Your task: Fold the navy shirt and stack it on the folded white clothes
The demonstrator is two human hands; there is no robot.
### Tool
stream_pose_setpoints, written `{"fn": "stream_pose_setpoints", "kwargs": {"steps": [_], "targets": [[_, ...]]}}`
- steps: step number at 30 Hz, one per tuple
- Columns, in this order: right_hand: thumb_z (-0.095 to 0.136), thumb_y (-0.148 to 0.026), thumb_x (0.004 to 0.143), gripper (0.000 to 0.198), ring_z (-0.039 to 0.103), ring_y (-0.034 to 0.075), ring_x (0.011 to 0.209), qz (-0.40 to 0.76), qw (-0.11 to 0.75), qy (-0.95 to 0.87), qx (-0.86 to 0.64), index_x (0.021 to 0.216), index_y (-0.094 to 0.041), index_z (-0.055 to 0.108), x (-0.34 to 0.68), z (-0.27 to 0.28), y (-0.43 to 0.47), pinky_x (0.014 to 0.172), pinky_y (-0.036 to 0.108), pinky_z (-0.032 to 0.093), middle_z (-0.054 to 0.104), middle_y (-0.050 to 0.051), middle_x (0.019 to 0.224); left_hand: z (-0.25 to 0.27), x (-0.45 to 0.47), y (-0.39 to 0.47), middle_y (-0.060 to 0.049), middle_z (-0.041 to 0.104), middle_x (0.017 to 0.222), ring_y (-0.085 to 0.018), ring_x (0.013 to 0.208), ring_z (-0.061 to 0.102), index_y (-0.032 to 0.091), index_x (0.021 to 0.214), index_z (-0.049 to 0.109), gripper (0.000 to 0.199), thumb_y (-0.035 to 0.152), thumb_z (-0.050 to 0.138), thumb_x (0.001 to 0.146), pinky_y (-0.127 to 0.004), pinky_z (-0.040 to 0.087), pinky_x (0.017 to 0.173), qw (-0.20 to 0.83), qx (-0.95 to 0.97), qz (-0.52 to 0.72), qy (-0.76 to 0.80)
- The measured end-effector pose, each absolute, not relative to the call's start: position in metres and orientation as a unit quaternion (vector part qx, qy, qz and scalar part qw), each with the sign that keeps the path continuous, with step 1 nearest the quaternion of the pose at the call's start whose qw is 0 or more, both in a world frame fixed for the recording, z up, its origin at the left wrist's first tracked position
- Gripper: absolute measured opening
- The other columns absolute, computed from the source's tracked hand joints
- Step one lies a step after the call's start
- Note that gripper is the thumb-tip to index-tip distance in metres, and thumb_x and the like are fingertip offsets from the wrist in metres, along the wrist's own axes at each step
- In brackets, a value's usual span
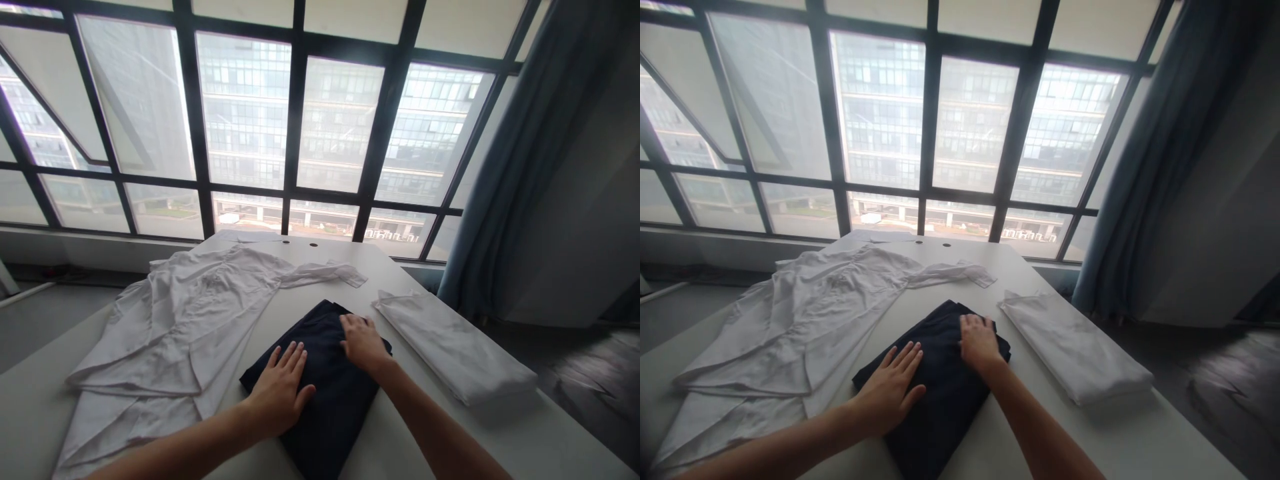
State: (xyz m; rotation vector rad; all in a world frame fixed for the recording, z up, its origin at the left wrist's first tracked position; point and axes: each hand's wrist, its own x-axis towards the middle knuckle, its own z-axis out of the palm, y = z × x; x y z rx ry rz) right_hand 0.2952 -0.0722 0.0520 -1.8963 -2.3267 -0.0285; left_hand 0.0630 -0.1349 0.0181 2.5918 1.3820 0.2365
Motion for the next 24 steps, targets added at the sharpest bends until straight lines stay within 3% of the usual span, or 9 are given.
{"fn": "stream_pose_setpoints", "kwargs": {"steps": [4, 10, 17, 21, 24], "targets": [[0.040, -0.041, 0.100, 0.055, 0.026, 0.021, 0.149, 0.149, 0.111, -0.898, -0.399, 0.152, -0.022, 0.040, 0.253, 0.029, -0.087, 0.122, 0.045, 0.016, 0.036, 0.008, 0.159, -0.001, 0.056, -0.149, -0.011, 0.024, 0.162, -0.029, 0.151, 0.019, 0.017, 0.157, 0.028, 0.074, 0.061, 0.035, 0.098, -0.050, 0.016, 0.123, 0.083, 0.889, 0.109, 0.437], [0.037, -0.057, 0.099, 0.066, 0.023, 0.021, 0.150, 0.123, 0.087, -0.918, -0.367, 0.155, -0.021, 0.033, 0.269, 0.017, -0.046, 0.123, 0.045, 0.010, 0.029, 0.007, 0.161, -0.012, 0.051, -0.154, -0.011, 0.017, 0.163, -0.033, 0.151, 0.017, 0.018, 0.158, 0.023, 0.079, 0.067, 0.033, 0.096, -0.055, 0.016, 0.123, 0.097, 0.868, 0.122, 0.472], [0.035, -0.058, 0.099, 0.069, 0.020, 0.020, 0.151, 0.084, 0.061, -0.877, -0.469, 0.155, -0.018, 0.032, 0.310, 0.018, 0.009, 0.123, 0.043, 0.009, 0.026, 0.008, 0.162, -0.012, 0.048, -0.157, -0.012, 0.016, 0.163, -0.041, 0.150, 0.012, 0.025, 0.157, 0.024, 0.084, 0.073, 0.038, 0.090, -0.072, 0.006, 0.115, 0.096, 0.844, 0.115, 0.514], [0.033, -0.049, 0.101, 0.063, 0.018, 0.021, 0.151, 0.058, 0.080, -0.867, -0.489, 0.155, -0.015, 0.033, 0.293, 0.025, -0.021, 0.123, 0.045, 0.007, 0.026, 0.011, 0.162, -0.006, 0.039, -0.152, -0.014, 0.020, 0.162, -0.038, 0.150, 0.017, 0.022, 0.157, 0.026, 0.086, 0.075, 0.036, 0.090, -0.066, 0.013, 0.117, 0.094, 0.830, 0.104, 0.539], [0.033, -0.051, 0.102, 0.064, 0.017, 0.021, 0.151, 0.074, 0.113, -0.896, -0.422, 0.156, -0.018, 0.030, 0.272, 0.027, -0.074, 0.123, 0.046, 0.008, 0.024, 0.010, 0.162, -0.003, 0.032, -0.145, -0.014, 0.024, 0.161, -0.033, 0.150, 0.021, 0.017, 0.156, 0.032, 0.079, 0.068, 0.034, 0.094, -0.058, 0.019, 0.119, 0.078, 0.816, 0.103, 0.563]]}}
